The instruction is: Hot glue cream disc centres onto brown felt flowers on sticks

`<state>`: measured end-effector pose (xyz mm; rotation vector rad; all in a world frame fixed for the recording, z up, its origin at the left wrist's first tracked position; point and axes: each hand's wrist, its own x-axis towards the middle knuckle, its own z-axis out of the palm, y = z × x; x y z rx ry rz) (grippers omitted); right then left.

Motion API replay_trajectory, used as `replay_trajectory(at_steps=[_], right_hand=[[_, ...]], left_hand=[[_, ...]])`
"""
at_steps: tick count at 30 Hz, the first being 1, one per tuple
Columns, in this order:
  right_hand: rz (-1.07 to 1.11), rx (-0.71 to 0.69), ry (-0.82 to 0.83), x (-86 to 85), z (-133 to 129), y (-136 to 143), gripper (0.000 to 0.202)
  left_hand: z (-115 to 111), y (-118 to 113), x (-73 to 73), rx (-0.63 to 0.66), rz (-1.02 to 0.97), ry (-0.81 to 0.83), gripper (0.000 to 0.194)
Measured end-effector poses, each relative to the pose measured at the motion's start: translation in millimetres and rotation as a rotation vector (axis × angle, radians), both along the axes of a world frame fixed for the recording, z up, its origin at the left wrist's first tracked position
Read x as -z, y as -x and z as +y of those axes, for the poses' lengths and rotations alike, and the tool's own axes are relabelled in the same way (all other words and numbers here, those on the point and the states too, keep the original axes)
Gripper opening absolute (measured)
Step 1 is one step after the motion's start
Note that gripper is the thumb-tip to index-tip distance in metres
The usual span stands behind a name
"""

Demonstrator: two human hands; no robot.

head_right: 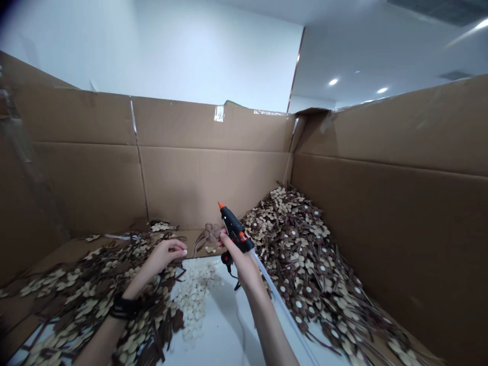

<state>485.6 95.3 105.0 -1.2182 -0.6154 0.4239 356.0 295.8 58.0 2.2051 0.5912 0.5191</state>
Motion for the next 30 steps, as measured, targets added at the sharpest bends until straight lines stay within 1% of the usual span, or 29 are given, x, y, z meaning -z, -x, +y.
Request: replay_trajectory(at_steps=[3, 5, 6, 8, 11, 14, 18, 21, 25, 30], right_hand=[[-0.039, 0.004, 0.033, 2.6, 3, 3, 0.044], [-0.078, 0.006, 0.06, 1.9, 4, 9, 0.045], [-0.094, 0.003, 0.081, 0.4, 4, 12, 0.046], [-0.119, -0.008, 0.14, -4.6, 4, 21, 0.046], [-0.155, -0.009, 0.208, -15.0, 1, 35, 0.039], [-0.185, 0.008, 0.224, -23.5, -2, 46, 0.033], [-0.195, -0.031, 0.253, -27.4, -2, 52, 0.033], [-0.19, -0.041, 0.249, -26.1, -1, 52, 0.034], [-0.204, -0.05, 0.26, -23.0, 1, 50, 0.032], [-0.2, -0.066, 0.236, -22.3, 1, 50, 0.031]], left_hand=[[-22, 13, -33.4, 0.017, -0.138, 0.074, 0.035], [-38, 23, -51.3, -0.005, -0.232, 0.154, 0.036], [-45, 27, -57.5, -0.008, -0.273, 0.176, 0.035], [-56, 32, -64.4, 0.006, -0.33, 0.181, 0.031], [-63, 31, -64.2, 0.041, -0.351, 0.208, 0.026], [-63, 28, -60.5, 0.04, -0.323, 0.296, 0.031], [-64, 26, -59.4, 0.058, -0.288, 0.329, 0.032], [-65, 26, -60.3, 0.067, -0.278, 0.309, 0.032], [-67, 26, -60.4, 0.04, -0.261, 0.261, 0.031], [-73, 25, -59.4, -0.039, -0.301, 0.112, 0.025]])
